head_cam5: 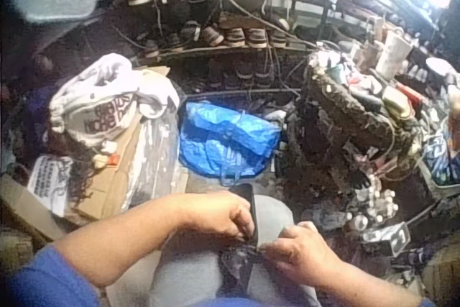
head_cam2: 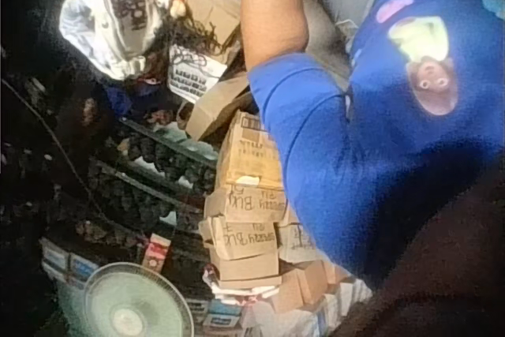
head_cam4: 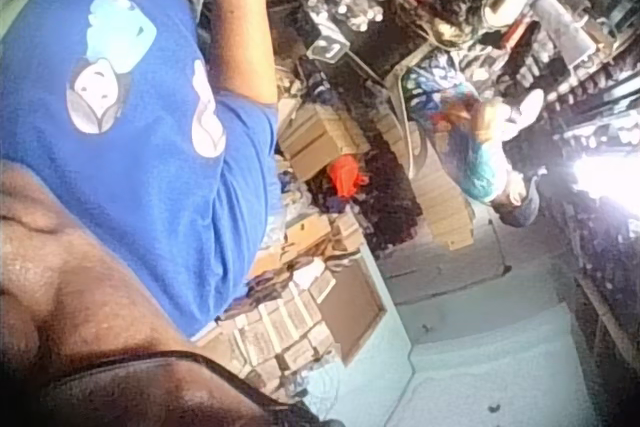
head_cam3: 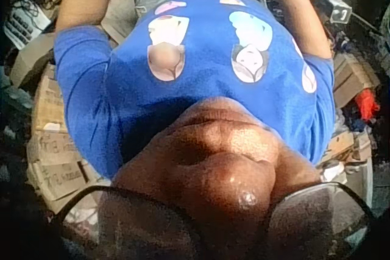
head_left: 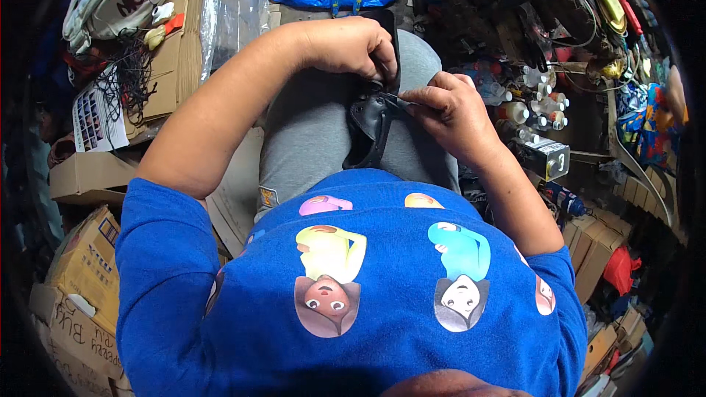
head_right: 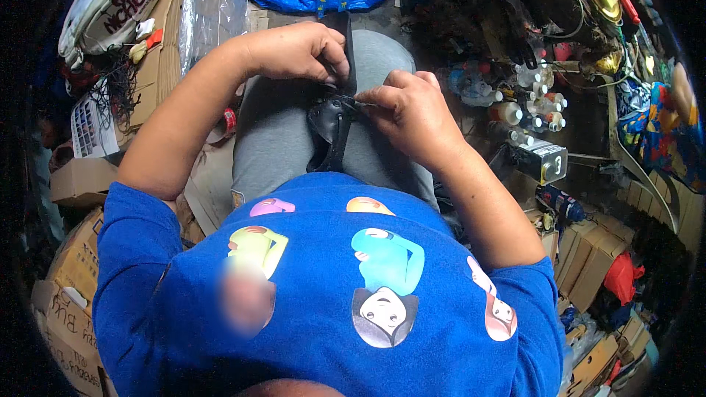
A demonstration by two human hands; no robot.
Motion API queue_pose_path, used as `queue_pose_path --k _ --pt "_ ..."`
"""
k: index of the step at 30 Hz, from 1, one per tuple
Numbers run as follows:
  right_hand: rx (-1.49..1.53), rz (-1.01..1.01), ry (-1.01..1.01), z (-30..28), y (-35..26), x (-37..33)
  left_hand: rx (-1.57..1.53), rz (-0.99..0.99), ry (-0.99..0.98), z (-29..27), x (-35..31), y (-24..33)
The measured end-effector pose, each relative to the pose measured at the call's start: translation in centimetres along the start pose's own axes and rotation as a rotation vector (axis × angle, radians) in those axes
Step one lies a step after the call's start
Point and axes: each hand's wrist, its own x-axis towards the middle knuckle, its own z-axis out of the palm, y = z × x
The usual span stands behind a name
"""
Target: The person is threading a lace through the eyelets of a black leather shoe upper.
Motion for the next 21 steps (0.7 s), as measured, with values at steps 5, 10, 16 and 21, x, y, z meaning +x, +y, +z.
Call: queue_pose_path --k 5,10,16,21 --pt "0.018 0.043 0.020 0.6 0.4 -0.4 -0.073 0.042 -0.097 -0.6 0.3 -0.2" --pt "0.001 0.001 0.015 0.0 0.4 0.6 -0.090 0.022 -0.152 -1.1 1.0 -0.7" --pt "-0.067 -0.056 -0.066 -1.6 0.9 2.2 -0.067 0.049 -0.172 -1.6 1.6 -0.4" --pt "-0.110 -0.124 -0.103 -1.1 0.7 2.7 -0.078 0.041 -0.149 -1.5 2.3 -0.3"
